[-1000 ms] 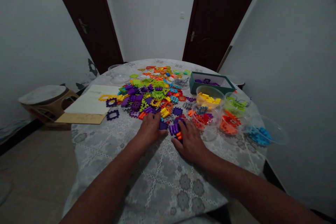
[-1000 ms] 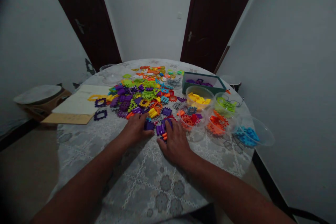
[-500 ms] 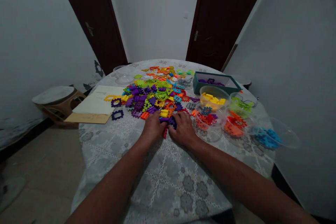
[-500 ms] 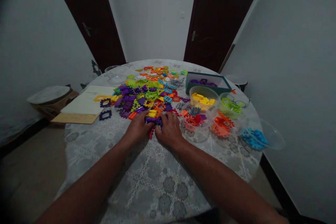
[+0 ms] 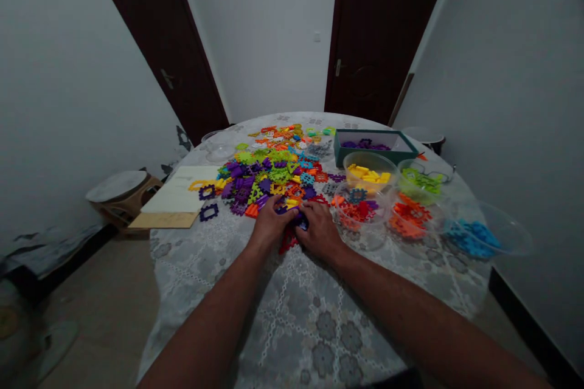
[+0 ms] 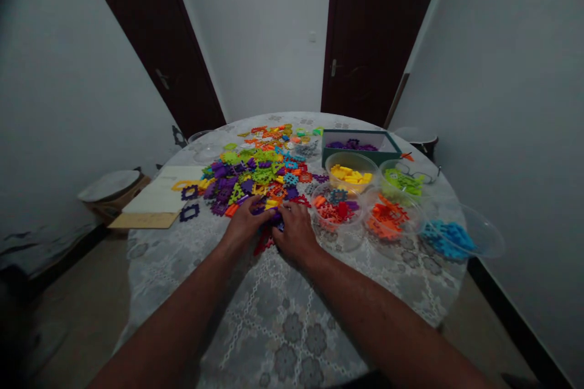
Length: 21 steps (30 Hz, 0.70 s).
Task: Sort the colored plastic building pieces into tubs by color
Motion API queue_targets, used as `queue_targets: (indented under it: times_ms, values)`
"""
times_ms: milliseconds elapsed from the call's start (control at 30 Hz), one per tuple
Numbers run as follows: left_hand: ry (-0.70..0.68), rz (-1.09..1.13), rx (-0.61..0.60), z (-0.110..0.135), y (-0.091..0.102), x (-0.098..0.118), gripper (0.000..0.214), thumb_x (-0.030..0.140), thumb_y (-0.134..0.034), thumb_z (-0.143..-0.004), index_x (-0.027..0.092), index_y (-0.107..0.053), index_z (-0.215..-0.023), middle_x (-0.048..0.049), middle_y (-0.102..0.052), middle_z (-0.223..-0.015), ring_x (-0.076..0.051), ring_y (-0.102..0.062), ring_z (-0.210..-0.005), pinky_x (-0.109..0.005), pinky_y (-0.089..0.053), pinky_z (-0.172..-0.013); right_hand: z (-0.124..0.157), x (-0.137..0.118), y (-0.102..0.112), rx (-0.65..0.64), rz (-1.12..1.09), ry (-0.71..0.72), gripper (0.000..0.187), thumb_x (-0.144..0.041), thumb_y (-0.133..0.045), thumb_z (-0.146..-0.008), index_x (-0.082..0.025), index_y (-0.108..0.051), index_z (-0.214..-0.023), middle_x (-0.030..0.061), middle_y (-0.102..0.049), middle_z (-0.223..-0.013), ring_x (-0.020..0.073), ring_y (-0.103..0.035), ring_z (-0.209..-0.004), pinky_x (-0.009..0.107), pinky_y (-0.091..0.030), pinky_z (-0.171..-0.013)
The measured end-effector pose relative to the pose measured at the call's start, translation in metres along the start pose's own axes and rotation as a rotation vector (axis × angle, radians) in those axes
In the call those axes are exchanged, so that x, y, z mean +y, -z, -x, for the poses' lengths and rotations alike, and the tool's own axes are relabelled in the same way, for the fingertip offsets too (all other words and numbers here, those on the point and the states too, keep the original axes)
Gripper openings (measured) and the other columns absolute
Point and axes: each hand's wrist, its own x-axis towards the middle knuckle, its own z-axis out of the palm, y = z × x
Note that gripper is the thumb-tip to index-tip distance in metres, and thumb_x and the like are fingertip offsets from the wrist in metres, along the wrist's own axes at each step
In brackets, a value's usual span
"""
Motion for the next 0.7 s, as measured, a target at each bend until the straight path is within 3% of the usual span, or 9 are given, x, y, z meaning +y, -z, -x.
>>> queue_targets:
  times_ms: [267, 467, 700]
  values:
    - [-0.014, -0.200, -0.019, -0.001, -0.004, 0.006, 0.047, 0.016, -0.099, -0.051, 0.021, -0.078, -0.093, -0.0132, -0.074, -0.107, -0.033, -0.066, -0.110, -0.038, -0.049, -0.094, -0.001, -0.003, 0.006, 0.067, -0.135, 0.014, 0.052, -0.024, -0.076, -0.082, -0.018, -0.066, -0.132, 0.0147, -0.063, -0.131, 0.0330, -0.053, -0.126, 0.054, -0.045, -0.112]
    - [0.133, -0.085, -0.128, -0.007, -0.004, -0.002, 0.041, 0.030, -0.092, -0.066, 0.017, -0.078, -0.102, -0.0132, -0.077, -0.099, -0.027, -0.072, -0.090, -0.035, -0.054, -0.079, -0.007, -0.007, 0.010, 0.109, -0.230, -0.056, 0.044, -0.021, -0.076, -0.082, -0.020, -0.069, -0.126, 0.0120, -0.067, -0.125, 0.0289, -0.060, -0.120, 0.048, -0.049, -0.109]
    - [0.164, 0.055, -0.122, -0.026, -0.010, -0.009, 0.034, 0.025, -0.084, -0.067, 0.017, -0.079, -0.099, -0.0132, -0.078, -0.104, -0.024, -0.073, -0.088, -0.035, -0.056, -0.081, -0.016, -0.009, 0.013, 0.128, -0.278, -0.115, 0.038, -0.023, -0.076, -0.085, -0.020, -0.070, -0.123, 0.0106, -0.070, -0.121, 0.0277, -0.065, -0.116, 0.045, -0.051, -0.106]
